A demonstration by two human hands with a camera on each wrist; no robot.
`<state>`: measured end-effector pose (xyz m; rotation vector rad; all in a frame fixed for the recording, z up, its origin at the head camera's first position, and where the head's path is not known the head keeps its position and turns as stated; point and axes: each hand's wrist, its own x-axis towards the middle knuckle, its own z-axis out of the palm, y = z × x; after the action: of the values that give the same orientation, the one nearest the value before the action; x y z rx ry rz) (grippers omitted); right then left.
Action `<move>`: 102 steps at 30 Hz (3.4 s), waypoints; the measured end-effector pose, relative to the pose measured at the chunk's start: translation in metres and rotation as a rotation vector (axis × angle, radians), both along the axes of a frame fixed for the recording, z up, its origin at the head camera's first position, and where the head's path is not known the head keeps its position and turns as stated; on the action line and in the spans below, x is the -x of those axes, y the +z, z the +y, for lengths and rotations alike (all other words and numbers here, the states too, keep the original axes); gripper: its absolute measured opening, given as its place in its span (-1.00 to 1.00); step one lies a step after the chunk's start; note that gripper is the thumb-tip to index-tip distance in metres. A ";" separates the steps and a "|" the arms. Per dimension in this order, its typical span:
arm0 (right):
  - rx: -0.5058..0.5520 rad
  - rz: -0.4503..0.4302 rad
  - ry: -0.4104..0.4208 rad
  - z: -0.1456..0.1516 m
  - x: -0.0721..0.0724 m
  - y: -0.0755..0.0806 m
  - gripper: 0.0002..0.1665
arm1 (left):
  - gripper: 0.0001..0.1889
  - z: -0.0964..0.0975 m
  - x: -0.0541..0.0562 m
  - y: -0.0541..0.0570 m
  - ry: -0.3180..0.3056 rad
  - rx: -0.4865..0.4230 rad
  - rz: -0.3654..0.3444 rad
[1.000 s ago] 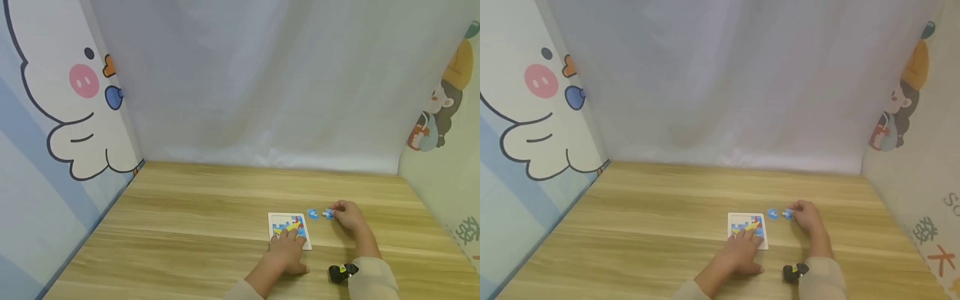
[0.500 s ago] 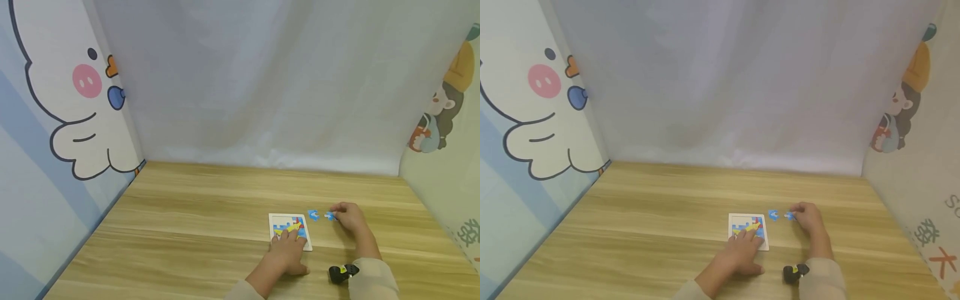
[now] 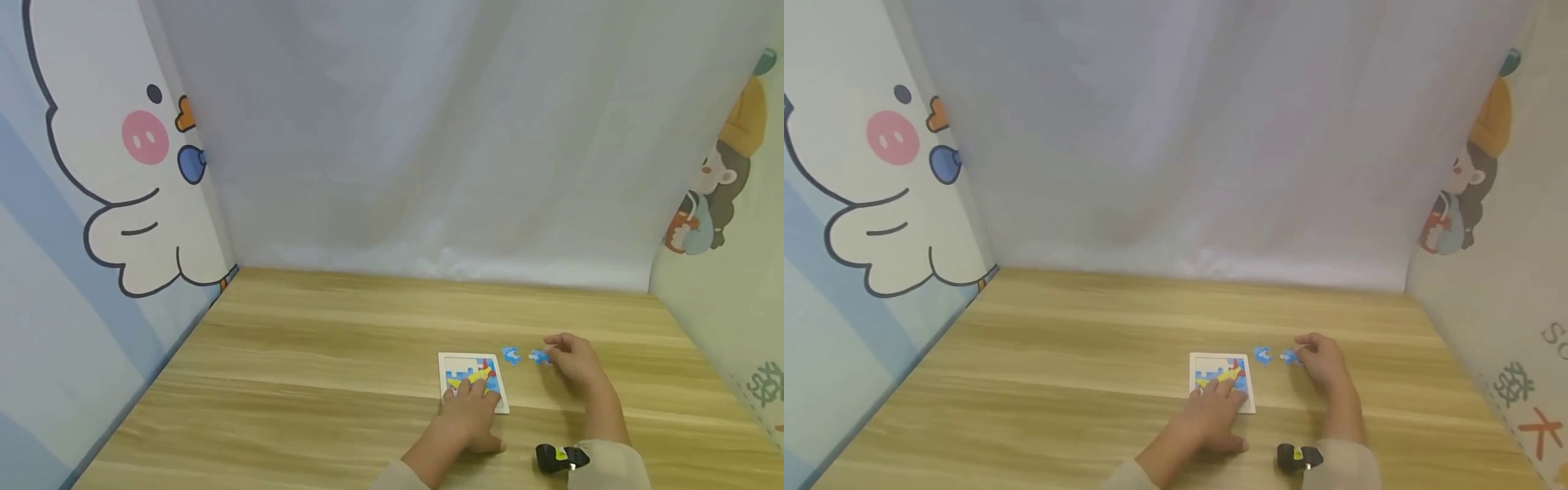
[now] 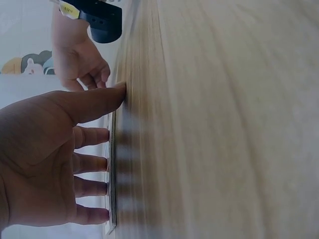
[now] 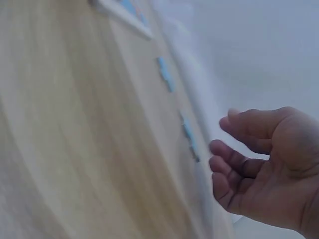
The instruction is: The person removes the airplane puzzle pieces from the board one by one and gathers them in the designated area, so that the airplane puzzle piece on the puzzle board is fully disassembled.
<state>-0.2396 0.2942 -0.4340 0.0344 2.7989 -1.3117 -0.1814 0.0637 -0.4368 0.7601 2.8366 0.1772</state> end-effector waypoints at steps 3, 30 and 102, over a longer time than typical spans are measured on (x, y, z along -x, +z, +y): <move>0.014 -0.023 0.035 -0.001 -0.008 0.006 -0.52 | -0.25 0.000 0.000 0.000 -0.004 -0.002 0.006; 0.121 0.056 0.101 -0.033 -0.021 0.005 -0.36 | -0.23 -0.005 0.002 -0.007 0.001 -0.019 -0.050; -0.118 -0.069 0.279 -0.082 0.014 -0.003 -0.71 | -0.25 -0.005 0.001 0.002 -0.007 -0.015 -0.067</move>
<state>-0.2536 0.2126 -0.4367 -0.2897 2.6963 -1.0613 -0.1824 0.0589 -0.4349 0.7531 2.7720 0.2195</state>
